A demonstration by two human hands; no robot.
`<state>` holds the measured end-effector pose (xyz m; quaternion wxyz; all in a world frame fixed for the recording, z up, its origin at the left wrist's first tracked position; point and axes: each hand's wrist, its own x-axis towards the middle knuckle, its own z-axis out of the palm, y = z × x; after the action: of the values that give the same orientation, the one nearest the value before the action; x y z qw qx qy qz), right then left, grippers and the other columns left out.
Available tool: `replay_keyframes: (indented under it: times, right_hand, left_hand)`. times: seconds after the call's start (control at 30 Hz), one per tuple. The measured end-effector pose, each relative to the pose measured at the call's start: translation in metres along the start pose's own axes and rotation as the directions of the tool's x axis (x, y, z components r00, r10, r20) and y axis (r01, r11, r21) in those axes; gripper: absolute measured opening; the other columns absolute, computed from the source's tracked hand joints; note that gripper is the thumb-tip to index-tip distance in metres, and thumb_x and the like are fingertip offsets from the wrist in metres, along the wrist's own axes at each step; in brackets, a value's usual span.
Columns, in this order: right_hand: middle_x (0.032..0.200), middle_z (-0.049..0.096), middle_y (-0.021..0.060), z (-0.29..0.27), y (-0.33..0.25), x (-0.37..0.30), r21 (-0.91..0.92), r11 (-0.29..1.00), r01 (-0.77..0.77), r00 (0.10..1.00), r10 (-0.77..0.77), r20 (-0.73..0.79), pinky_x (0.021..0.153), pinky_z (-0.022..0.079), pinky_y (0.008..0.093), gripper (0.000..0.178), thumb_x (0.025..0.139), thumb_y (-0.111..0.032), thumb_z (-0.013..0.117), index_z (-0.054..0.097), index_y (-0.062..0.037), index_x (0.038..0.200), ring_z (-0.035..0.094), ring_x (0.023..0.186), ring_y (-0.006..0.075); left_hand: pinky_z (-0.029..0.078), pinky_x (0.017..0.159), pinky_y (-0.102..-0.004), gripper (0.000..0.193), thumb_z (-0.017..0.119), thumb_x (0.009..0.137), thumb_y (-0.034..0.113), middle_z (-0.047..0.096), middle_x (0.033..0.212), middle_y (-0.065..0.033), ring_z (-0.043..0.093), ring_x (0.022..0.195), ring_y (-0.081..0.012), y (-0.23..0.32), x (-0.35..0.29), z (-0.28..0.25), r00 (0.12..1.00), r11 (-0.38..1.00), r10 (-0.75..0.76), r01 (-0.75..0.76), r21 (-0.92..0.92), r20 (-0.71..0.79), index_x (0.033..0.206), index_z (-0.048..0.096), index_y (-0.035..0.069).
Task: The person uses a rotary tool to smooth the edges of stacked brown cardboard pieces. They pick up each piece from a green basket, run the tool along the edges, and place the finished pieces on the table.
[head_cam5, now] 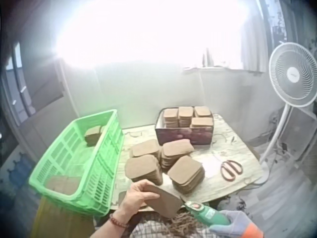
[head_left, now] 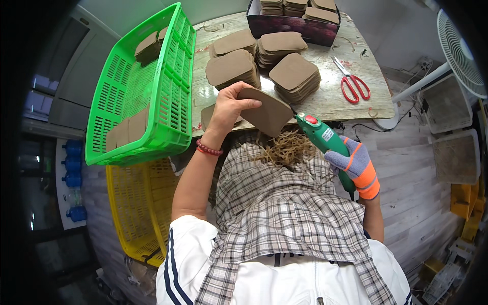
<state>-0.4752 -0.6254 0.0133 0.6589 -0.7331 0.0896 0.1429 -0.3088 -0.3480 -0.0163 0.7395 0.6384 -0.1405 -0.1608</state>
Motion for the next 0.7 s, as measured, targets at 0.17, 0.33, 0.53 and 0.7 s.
replay_keyframes:
  times: [0.17,0.33,0.53,0.7]
  right_hand:
    - [0.066,0.056,-0.0007,0.006,-0.004,0.0,-0.044,0.999,0.006,0.999,-0.004,0.04,0.048,0.041,0.0208,0.027,0.079,-0.017,0.069,0.059,0.0001,0.098,0.05,0.054,0.0048]
    - [0.071,0.059,-0.0014,0.008,-0.002,0.001,-0.064,0.998,-0.006,0.998,0.01,0.059,0.051,0.04,0.0191,0.035,0.078,-0.022,0.074,0.061,-0.0013,0.103,0.049,0.058,0.0022]
    - [0.076,0.061,-0.0008,0.012,0.0,0.005,-0.118,0.991,0.055,0.995,-0.044,0.095,0.054,0.042,0.0188,0.038,0.078,-0.023,0.074,0.06,-0.001,0.106,0.051,0.063,0.0025]
    - [0.077,0.061,-0.0009,0.025,0.0,0.01,-0.052,0.998,0.022,0.993,-0.016,0.119,0.057,0.044,0.0194,0.039,0.078,-0.022,0.075,0.059,0.0001,0.106,0.053,0.066,0.0027]
  left_hand:
    - [0.05,0.068,-0.0221,0.02,0.071,0.071,-0.004,0.067,0.082,-0.0029,0.061,0.072,-0.0086,0.001,-0.002,0.0,0.997,0.997,-0.036,0.032,0.064,0.063,0.089,0.064,0.001]
    - [0.05,0.067,-0.0221,0.019,0.071,0.07,-0.005,0.066,0.08,-0.0029,0.061,0.072,-0.0082,0.003,-0.007,0.015,0.975,0.981,-0.148,0.122,0.151,0.169,0.087,0.064,0.0]
    - [0.048,0.067,-0.021,0.023,0.072,0.068,-0.005,0.066,0.083,-0.0007,0.058,0.072,-0.0055,-0.006,-0.012,0.025,0.92,0.927,-0.256,0.146,0.346,0.298,0.089,0.064,0.0]
    - [0.047,0.075,-0.0221,0.038,0.07,0.07,-0.006,0.062,0.092,-0.0002,0.056,0.084,-0.0062,-0.023,-0.026,0.031,0.932,0.955,-0.224,0.151,0.257,0.285,0.106,0.059,0.003]
